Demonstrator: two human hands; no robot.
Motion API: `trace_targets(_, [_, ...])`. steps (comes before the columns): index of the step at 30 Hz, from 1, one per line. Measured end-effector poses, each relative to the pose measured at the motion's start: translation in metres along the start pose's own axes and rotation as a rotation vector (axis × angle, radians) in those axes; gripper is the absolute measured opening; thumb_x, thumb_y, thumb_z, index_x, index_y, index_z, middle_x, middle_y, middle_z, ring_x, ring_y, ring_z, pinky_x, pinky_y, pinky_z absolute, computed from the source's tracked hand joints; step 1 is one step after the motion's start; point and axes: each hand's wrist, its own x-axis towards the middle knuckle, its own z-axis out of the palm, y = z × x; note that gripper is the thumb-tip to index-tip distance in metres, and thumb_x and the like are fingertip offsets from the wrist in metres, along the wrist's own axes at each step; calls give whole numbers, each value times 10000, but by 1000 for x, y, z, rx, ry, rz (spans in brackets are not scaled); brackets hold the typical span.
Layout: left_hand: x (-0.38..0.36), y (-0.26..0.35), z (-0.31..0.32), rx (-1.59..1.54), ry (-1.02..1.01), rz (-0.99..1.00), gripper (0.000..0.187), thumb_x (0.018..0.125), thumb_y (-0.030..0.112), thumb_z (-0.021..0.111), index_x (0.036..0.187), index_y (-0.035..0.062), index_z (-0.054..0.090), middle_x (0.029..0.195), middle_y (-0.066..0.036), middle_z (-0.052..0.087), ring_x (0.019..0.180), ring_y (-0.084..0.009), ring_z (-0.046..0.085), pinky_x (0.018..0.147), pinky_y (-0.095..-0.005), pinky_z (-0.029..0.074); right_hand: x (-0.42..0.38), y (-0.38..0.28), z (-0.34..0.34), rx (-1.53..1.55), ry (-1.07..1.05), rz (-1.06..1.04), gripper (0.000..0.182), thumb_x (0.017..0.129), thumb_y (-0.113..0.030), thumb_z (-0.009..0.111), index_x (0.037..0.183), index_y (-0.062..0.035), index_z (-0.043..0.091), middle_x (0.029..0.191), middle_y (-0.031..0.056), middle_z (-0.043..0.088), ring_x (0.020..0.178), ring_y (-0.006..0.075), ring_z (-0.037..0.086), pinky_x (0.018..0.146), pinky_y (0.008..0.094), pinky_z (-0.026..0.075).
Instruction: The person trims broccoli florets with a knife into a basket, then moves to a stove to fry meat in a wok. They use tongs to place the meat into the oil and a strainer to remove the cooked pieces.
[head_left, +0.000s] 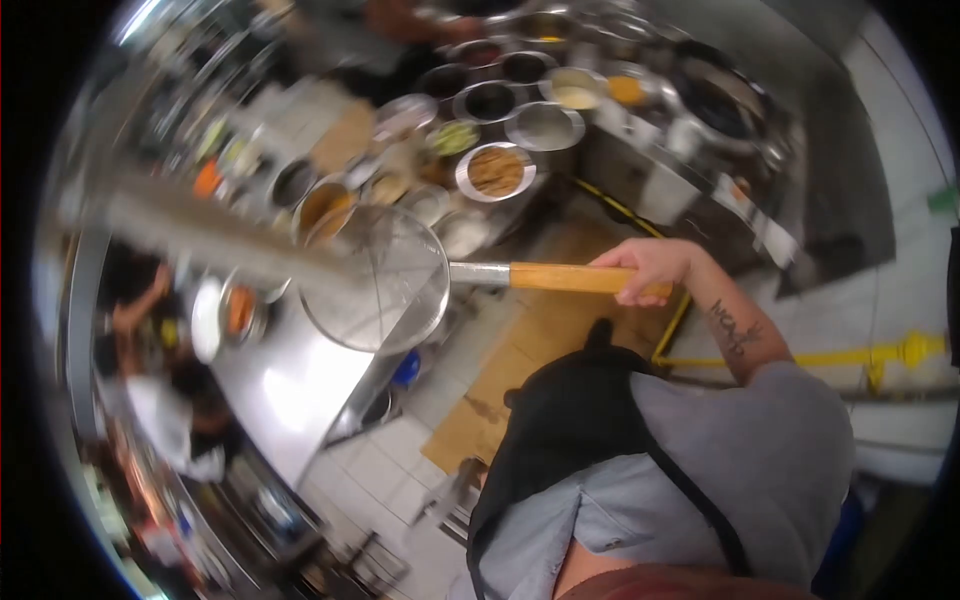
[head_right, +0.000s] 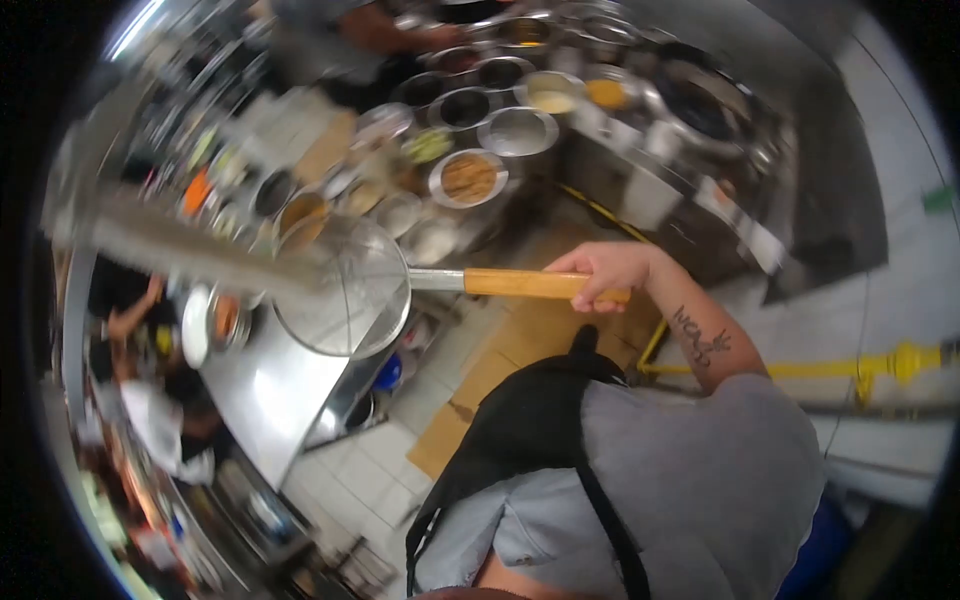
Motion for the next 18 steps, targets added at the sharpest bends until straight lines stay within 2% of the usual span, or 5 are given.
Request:
trace_targets(6, [31, 101, 58, 451, -101, 161, 383, 956, 362, 579, 1178, 56, 645, 1005, -159, 682, 877, -281, 669, 741, -404, 501, -182, -14, -77, -213, 371, -79, 709, 806, 8, 665, 1480, -50, 451, 759, 51, 594, 477, 91, 535, 387, 247, 435])
trace_targets(9, [44, 149, 97, 599, -134, 238, 401, 951, 376, 586, 1179, 53, 653, 1019, -169, 692, 904, -284, 675, 769, -404, 504, -250, -12, -95, -245, 747, -61, 697, 798, 10, 645, 1470, -53, 469, 748, 41, 583, 460, 83, 510, 387, 245, 426])
trace_targets(13, [63, 207, 148, 729, -162, 325, 424, 945, 394, 594, 1181, 49, 663, 1037, -182, 705, 941, -289, 684, 806, -404, 509, -297, 3, -117, -126, 1079, -191, 702, 790, 29, 617, 1470, -9, 445, 738, 34, 572, 456, 82, 500, 391, 233, 420])
trace_targets(16, [83, 249, 188, 791, -176, 393, 441, 941, 409, 601, 1183, 46, 671, 1051, -192, 715, 968, -293, 690, 834, -404, 512, -310, 9, -132, -4, 1196, -312, 697, 811, 5, 618, 1483, -30, 435, 735, 31, 563, 456, 81, 501, 381, 231, 426])
trace_targets(18, [93, 285, 212, 811, -179, 386, 453, 938, 418, 605, 1184, 44, 677, 1061, -199, 721, 987, -296, 694, 853, -404, 514, -312, 20, -157, 141, 1245, -411, 760, 835, -59, 668, 1528, -56, 357, 727, 30, 565, 451, 89, 502, 379, 226, 432])
